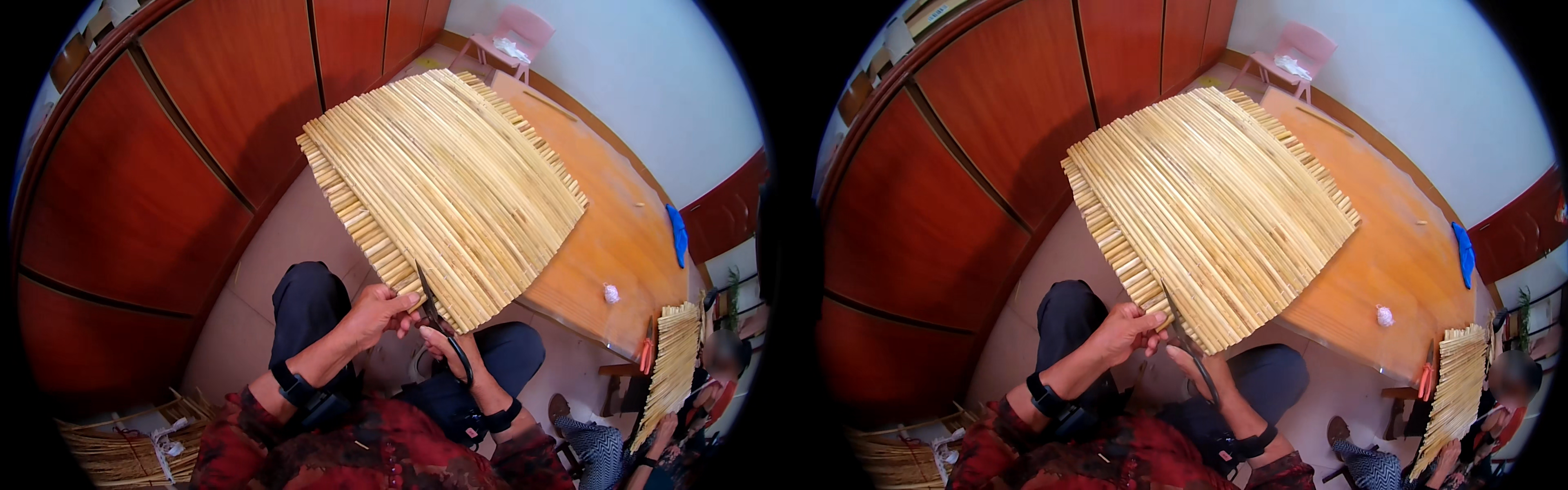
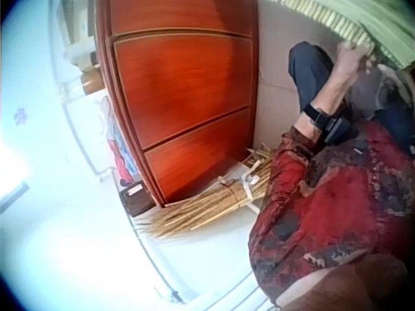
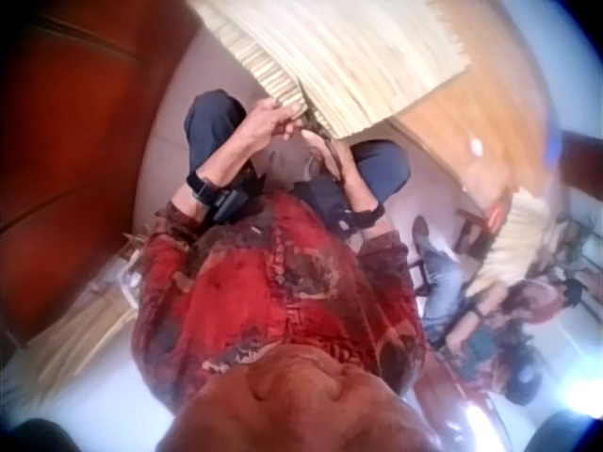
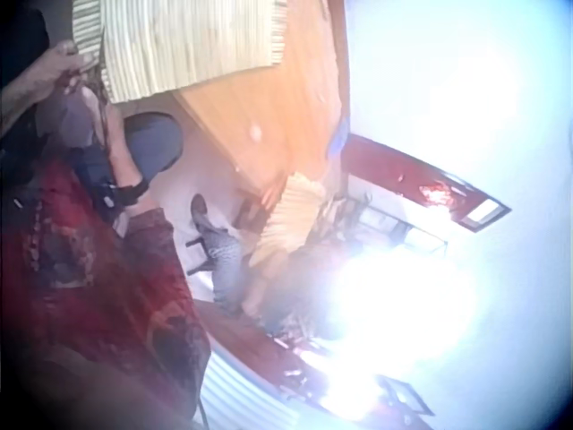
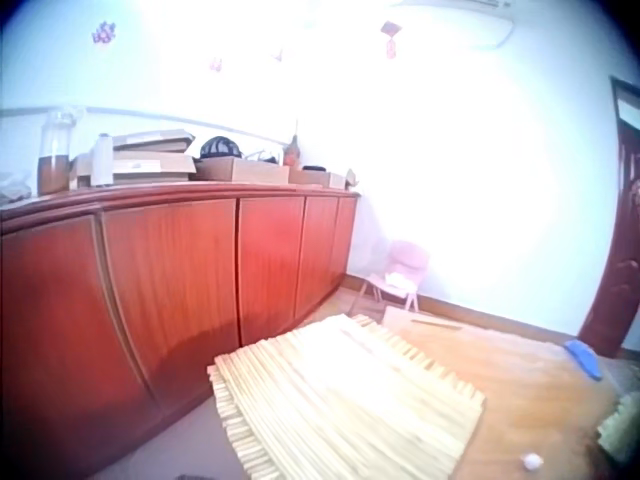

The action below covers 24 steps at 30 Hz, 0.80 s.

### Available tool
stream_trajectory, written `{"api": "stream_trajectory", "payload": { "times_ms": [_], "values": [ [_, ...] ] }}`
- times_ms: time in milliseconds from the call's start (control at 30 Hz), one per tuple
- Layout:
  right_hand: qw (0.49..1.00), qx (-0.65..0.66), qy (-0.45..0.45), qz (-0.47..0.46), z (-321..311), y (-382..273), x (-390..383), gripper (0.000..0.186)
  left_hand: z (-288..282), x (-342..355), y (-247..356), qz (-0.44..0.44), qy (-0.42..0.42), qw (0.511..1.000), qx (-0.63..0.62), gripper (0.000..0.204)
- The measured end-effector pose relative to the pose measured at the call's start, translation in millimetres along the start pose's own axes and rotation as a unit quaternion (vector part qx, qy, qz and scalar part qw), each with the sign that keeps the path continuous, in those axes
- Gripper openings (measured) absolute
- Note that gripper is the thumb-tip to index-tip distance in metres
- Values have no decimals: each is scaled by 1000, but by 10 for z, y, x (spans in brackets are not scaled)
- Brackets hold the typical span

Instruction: The person weaves a straw mat by hand, threading string through dried stalks and trimming the edges with scissors.

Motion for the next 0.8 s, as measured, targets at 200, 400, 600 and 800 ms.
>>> {"api": "stream_trajectory", "payload": {
  "times_ms": [200, 400, 600, 800],
  "values": [
    [1000, 0, 13, 7, -36, -7, -10, 37, 11, -9, -36, -25, -6, 1000, 9, 24],
    [999, 42, 11, 3, -34, 4, -62, 39, 86, -32, -105, 44, 65, 995, -64, 25],
    [998, -28, -49, -33, 160, -115, -40, 39, 37, -5, -47, 32, 5, 999, -21, 23],
    [996, -64, -41, -42, 172, -132, 34, 41, 71, -42, 66, -40, 0, 999, 2, 26]
  ]
}}
Point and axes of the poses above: each hand's wrist, its own x-axis towards the middle knuckle, its own z-axis out of the palm, y = z × x, the point moved 4 cm from there along x, towards the middle knuckle, and after that the axes turned 1 degree about -x, right-handed, at the moved point
